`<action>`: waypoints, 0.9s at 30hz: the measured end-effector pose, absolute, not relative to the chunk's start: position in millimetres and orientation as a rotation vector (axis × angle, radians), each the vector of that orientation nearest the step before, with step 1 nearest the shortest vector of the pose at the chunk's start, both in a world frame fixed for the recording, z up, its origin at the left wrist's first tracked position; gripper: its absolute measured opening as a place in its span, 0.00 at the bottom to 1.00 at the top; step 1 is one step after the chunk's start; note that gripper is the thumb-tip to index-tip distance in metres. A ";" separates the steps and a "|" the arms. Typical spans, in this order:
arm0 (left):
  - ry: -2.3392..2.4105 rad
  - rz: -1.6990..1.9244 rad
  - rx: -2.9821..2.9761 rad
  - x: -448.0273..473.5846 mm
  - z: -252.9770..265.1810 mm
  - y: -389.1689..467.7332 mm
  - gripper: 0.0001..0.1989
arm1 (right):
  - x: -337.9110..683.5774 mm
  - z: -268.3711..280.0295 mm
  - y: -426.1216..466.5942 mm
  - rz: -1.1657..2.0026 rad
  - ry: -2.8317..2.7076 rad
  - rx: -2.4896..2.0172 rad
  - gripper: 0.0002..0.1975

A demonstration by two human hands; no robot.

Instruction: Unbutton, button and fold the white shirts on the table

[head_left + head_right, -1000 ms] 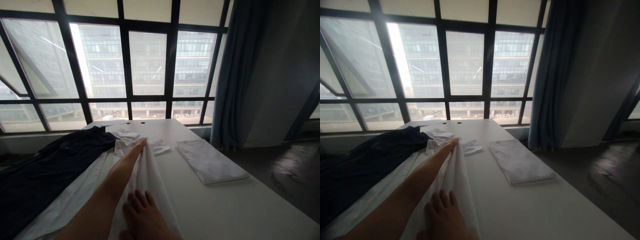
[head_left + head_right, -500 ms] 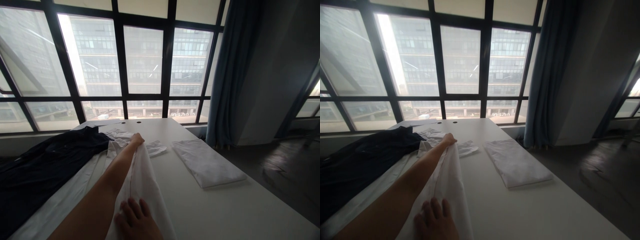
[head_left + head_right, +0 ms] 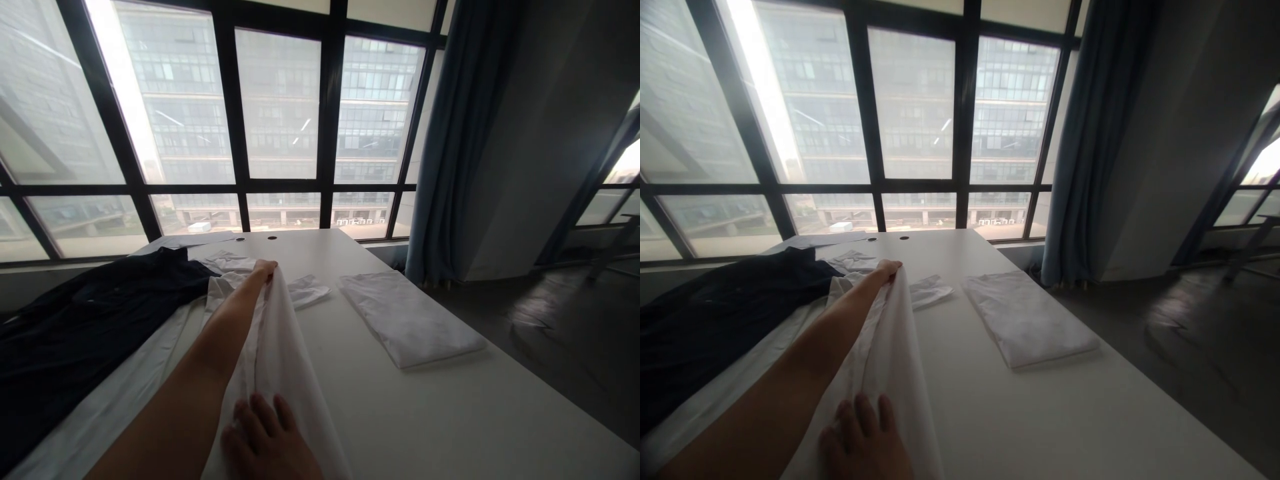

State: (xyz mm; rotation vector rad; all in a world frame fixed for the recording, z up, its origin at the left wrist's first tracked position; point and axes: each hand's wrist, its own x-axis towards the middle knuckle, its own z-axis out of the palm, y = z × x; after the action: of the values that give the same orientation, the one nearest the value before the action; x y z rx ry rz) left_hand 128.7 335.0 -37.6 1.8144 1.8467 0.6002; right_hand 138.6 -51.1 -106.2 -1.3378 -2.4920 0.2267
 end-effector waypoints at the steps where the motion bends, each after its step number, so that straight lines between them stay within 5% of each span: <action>1: 1.828 0.601 1.830 126.9 -38.7 333.4 0.16 | 139.4 -103.8 -52.2 0.237 -2.488 -1.331 0.24; 5: 1.740 0.598 1.963 111.9 -34.9 318.4 0.13 | 143.7 -91.3 -58.5 0.296 -2.458 -1.308 0.30; 15: 1.512 0.472 2.826 5.2 -54.9 160.0 0.27 | 143.4 -62.3 -78.5 0.386 -2.420 -1.333 0.28; 20: 1.937 0.238 2.561 -57.4 -79.8 112.0 0.33 | 135.8 -64.2 -83.9 0.317 -2.443 -1.382 0.28; 27: 1.883 0.282 2.372 -56.3 -87.2 143.2 0.35 | 146.1 -55.1 -57.0 0.317 -2.427 -1.491 0.30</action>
State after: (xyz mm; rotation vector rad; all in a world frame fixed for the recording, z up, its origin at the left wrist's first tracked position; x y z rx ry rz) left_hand -56.3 143.2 -87.2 2.3720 1.8826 0.2821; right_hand 146.1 -57.0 -55.1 -1.4910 -2.4271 0.3166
